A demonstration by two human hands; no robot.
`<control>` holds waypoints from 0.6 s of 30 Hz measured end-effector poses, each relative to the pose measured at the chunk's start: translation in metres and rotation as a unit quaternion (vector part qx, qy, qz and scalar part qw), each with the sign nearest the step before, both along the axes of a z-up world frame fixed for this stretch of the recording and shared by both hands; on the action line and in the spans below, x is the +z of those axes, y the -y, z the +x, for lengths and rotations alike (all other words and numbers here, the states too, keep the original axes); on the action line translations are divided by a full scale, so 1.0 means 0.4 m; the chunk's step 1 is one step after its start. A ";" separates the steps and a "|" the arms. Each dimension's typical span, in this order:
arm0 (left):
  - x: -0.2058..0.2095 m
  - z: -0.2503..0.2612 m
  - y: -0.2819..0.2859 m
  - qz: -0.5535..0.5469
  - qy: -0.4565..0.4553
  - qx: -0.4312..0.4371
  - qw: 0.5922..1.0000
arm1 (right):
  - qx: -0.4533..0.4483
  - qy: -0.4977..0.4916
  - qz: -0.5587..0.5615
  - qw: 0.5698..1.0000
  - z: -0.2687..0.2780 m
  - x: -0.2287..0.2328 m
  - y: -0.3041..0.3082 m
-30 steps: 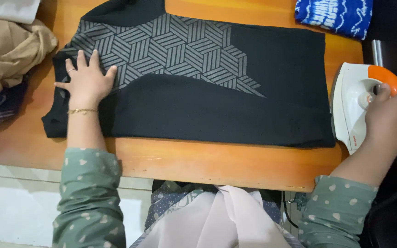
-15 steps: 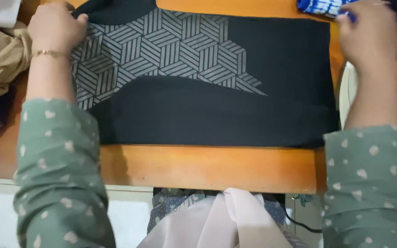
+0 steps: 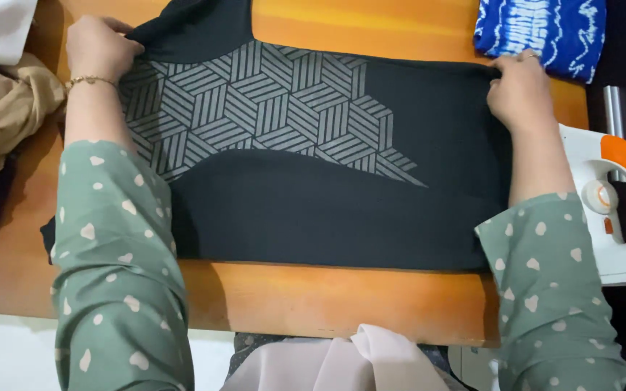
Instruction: Ironing and folding a black t-shirt on a wooden table
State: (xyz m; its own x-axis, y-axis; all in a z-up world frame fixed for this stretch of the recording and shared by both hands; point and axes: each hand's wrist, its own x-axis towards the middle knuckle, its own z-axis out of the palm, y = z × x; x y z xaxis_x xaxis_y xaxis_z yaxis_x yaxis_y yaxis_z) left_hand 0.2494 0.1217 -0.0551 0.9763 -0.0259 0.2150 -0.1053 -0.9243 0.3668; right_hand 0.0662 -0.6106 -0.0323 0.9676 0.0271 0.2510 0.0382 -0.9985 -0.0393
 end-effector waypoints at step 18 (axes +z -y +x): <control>0.099 -0.182 -0.126 -0.327 -0.047 -0.076 0.941 | -0.085 0.101 -0.057 0.990 -0.337 0.123 -0.068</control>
